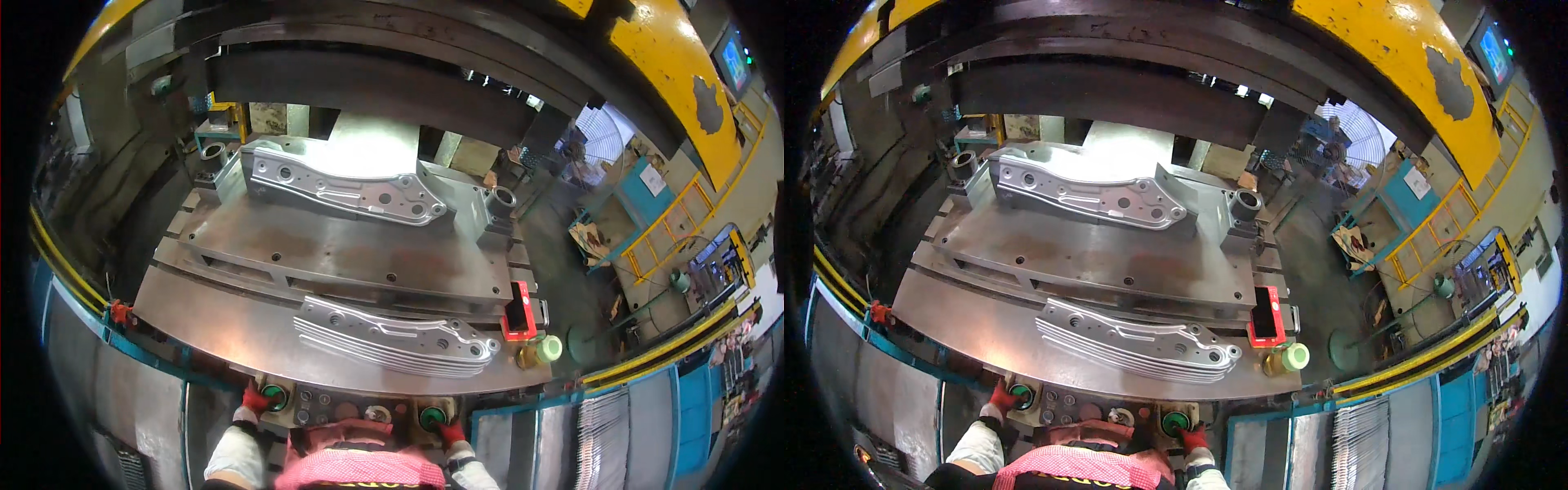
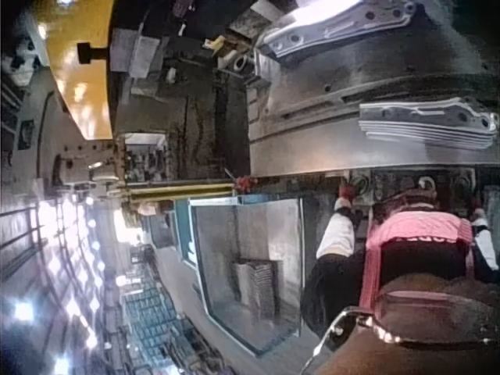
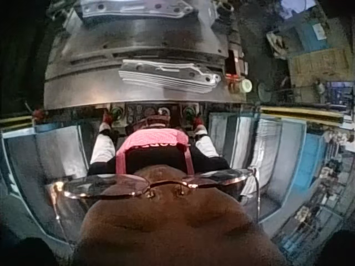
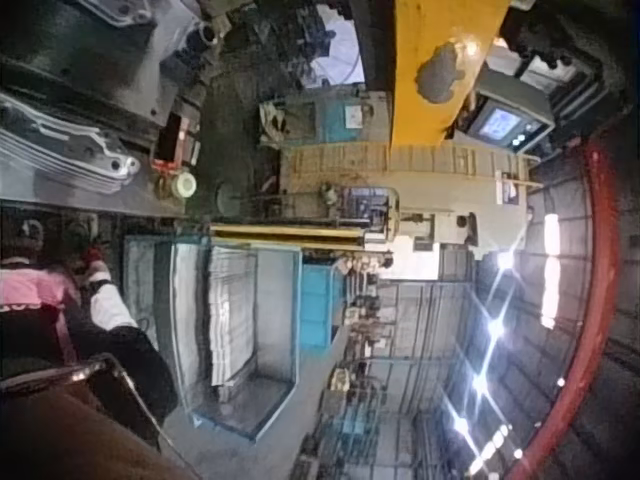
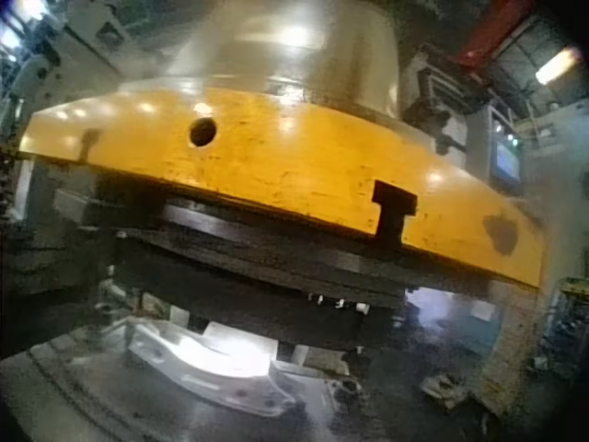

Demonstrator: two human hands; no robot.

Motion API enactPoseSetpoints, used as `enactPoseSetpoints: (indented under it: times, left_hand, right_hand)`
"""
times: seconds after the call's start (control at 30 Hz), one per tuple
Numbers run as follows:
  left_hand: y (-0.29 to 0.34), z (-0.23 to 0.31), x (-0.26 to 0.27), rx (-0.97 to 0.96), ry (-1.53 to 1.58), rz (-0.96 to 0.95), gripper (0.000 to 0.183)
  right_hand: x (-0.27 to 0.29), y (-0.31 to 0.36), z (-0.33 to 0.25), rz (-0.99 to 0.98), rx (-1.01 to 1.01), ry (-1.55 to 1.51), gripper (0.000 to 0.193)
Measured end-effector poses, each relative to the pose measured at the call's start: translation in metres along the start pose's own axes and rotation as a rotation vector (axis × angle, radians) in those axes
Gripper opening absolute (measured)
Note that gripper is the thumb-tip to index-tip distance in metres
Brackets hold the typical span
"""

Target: Operating a large metal press to shape metal components and stacking them in a bin.

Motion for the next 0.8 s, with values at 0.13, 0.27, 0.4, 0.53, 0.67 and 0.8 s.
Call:
enactPoseSetpoints:
  times: [0.13,0.27,0.4,0.53,0.67,0.8]
  left_hand:
    - [-0.015,-0.036,0.014,-0.031,0.132,0.003,0.136]
    - [-0.017,-0.01,-0.007,-0.007,-0.054,-0.032,0.134]
    - [-0.013,-0.008,0.0,-0.105,0.092,-0.091,0.13]
    - [-0.021,-0.048,0.016,-0.077,0.02,0.004,0.132]
    - [-0.03,-0.031,0.001,-0.079,0.004,-0.067,0.136]
    - [-0.008,-0.037,0.019,-0.028,0.079,-0.065,0.137]
  right_hand:
    - [-0.005,0.016,-0.026,-0.056,0.065,-0.072,0.073]
    - [0.007,-0.02,0.031,0.064,0.129,-0.056,0.072]
    - [0.002,-0.016,0.019,-0.05,0.148,-0.162,0.08]
    - [-0.007,0.007,-0.019,-0.002,0.0,0.16,0.086]
    - [0.006,-0.007,0.008,0.096,0.142,0.177,0.073]
    - [-0.005,-0.001,-0.008,-0.105,-0.024,0.147,0.093]
Point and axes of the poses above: each hand's wrist, its own y-axis away from the middle knuckle, its own x-axis out of the back of the hand, z = x × y, the point moved 2 cm from there along -y, towards the middle knuckle, and after that the axes turned 3 degrees about -z, right-handed, at the moved point
